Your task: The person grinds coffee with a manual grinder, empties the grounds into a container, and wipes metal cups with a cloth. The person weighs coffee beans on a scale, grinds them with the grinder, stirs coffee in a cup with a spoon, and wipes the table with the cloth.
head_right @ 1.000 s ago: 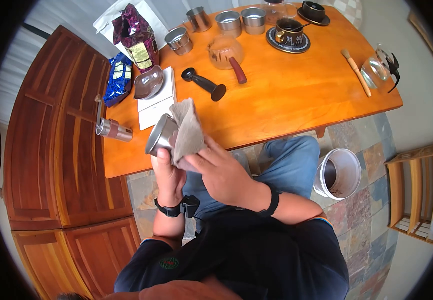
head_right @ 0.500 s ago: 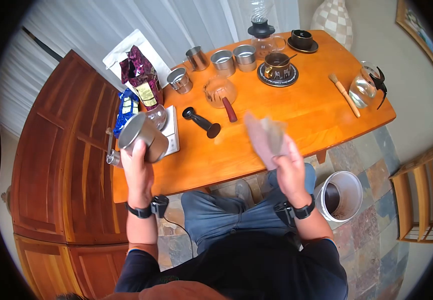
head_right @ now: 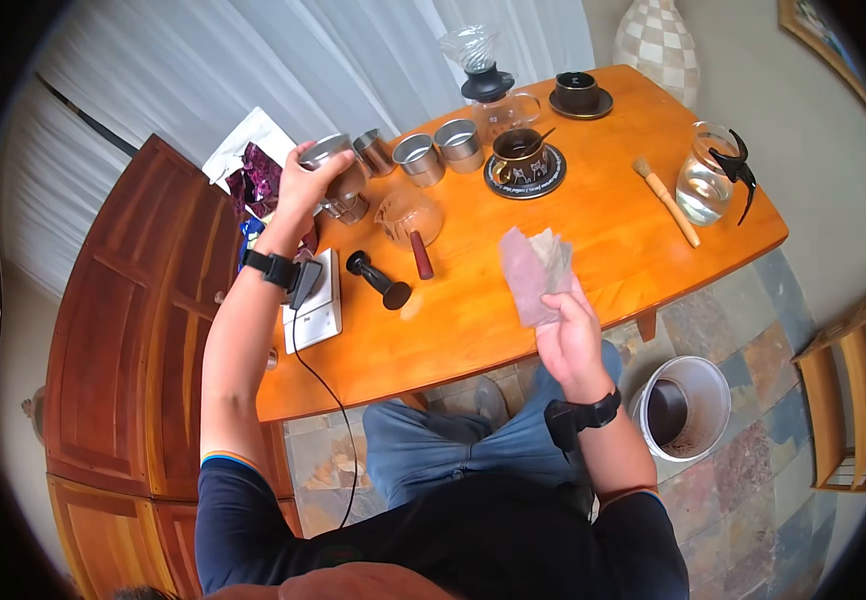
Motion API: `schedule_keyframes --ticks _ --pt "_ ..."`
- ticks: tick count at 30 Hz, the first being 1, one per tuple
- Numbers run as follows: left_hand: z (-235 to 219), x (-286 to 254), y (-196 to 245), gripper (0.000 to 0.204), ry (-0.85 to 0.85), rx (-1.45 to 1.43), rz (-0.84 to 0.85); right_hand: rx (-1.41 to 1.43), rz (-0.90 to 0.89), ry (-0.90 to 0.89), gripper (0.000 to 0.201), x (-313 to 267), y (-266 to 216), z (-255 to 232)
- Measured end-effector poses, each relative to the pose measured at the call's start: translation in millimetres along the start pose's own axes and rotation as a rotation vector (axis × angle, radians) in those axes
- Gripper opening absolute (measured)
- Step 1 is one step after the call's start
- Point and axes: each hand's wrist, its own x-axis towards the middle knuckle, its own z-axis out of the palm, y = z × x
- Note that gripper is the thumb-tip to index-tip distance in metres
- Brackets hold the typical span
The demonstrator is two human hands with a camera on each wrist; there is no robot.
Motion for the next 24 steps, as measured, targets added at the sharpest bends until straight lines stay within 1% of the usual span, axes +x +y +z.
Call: schedule_keyframes --ticks 1,2,4,6,8,10,11,13,14,16,17,18,21,24 --pt "5 13 -10 0.098 -0.012 0.032 -0.011 -0.032 0.0 -0.012 0.07 -2 1 0" --pt "11 18 -10 0.097 -0.035 0.078 -0.015 -0.062 0.001 -0.026 0.068 -4 3 -1" --pt "21 39 -27 0.096 -0.07 0.022 -0.006 -0.033 0.002 -0.044 0.068 -6 2 -1" --pt "26 57 -37 0.095 -0.084 0.049 -0.025 -0.015 0.006 -0.059 0.068 -7 1 0" --pt "32 64 -37 0.095 -0.104 0.067 -0.054 -0.015 0.015 0.022 0.07 -9 2 2" --pt "36 69 -39 0.093 -0.154 0.111 -0.112 -0.016 0.022 0.014 0.07 -9 0 2" --pt "37 71 -40 0.093 -0.157 0.115 -0.118 -0.017 0.026 0.007 0.069 -10 0 1" --pt "40 75 -43 0.092 -0.167 0.256 -0.139 -0.021 0.032 0.007 0.069 -10 1 -2" --pt "40 77 -46 0.092 -0.173 0.26 -0.141 -0.028 0.033 -0.002 0.069 -9 1 -2" --pt "41 79 -51 0.092 -0.237 0.333 -0.098 -0.025 0.037 -0.009 0.07 -11 -2 2" --pt "43 80 -54 0.096 -0.232 0.368 -0.056 -0.027 0.044 -0.022 0.07 -12 -2 3" --pt "43 82 -56 0.096 -0.231 0.375 -0.055 -0.021 0.046 -0.023 0.07 -12 -2 3" --pt "50 76 -45 0.097 -0.291 0.583 -0.04 -0.032 0.055 -0.024 0.071 -12 -2 2" --pt "51 78 -49 0.096 -0.307 0.597 -0.033 -0.011 0.062 -0.055 0.072 -13 -2 0"
